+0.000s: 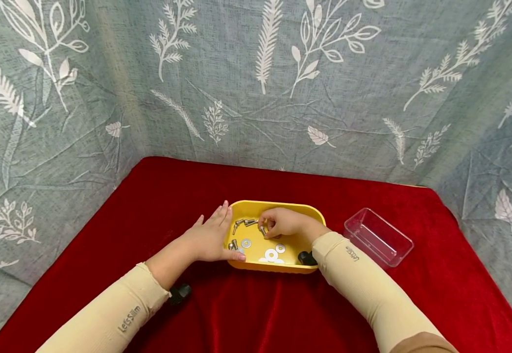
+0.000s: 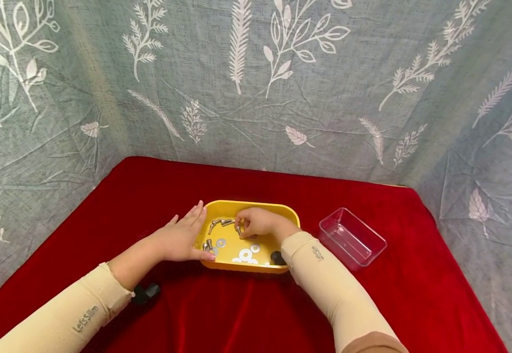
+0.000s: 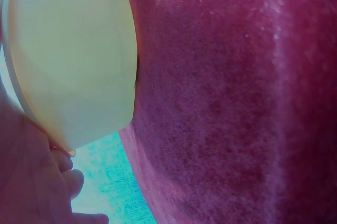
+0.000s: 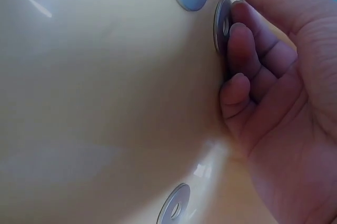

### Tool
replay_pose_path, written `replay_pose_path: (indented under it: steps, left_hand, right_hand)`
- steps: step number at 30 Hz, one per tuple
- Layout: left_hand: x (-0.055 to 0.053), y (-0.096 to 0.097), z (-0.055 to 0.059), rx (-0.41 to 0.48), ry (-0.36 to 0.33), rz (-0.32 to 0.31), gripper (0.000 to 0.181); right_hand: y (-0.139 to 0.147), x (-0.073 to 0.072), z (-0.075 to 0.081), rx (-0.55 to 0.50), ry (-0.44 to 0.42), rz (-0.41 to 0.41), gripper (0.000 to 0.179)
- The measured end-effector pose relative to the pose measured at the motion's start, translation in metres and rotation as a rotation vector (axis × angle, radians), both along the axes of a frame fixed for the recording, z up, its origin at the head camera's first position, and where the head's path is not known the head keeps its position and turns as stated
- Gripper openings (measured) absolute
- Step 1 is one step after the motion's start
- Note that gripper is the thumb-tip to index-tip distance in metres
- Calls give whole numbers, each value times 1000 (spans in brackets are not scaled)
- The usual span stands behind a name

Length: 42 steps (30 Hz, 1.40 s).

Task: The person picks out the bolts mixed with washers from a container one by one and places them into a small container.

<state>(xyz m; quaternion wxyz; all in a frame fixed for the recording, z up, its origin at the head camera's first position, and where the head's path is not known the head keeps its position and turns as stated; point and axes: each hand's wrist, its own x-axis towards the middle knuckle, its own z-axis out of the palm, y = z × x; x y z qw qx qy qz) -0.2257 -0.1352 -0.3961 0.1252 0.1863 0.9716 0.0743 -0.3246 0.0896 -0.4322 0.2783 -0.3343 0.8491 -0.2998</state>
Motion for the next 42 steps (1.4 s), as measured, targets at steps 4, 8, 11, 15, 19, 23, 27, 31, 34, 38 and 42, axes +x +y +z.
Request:
replay_pose_path:
  steps: [4,8,11,15,19,23,27,31,34,38,42]
  left_hand:
    - [0,-1,-1,-2,0,1,121]
    - [0,-1,0,-8,6,-2,121]
    - [0,-1,0,-5,8,-6,121]
    - [1,-1,0,3,6,-9,121]
    - [1,0,0,-3,-3,-6,121]
    - [1,0,0,-5,-7,-5,121]
    - [2,0,1,-5,-2,-5,121]
    - [2,0,2,-10,-3,-5,121]
    - [3,0,2,-16,-1,-4,121]
    - [3,-1,2,-8,5,-4,121]
    - [4,-1,2,2,3,-4,121]
  right_hand:
    - [1,0,2,-14,-6,5,16]
    - [3,-1,5,-33,-32,-11,14]
    - [3,-1,8,-26,-59,-29,15]
    - [4,-2,14,-33,-81,-46,16]
    - [6,-2,23,-79,-61,-49,16]
    - [9,-2,32,-121,-29,-47,16]
    - [11,-1,40,-151,-21,-39,17]
    - [16,-1,51,-165,0,-44,18]
    - [22,-2,62,-181,14,-44,17]
    - [33,-1,80,-198,25,-53,17]
    - [48,0,94,-189,36,-88,18]
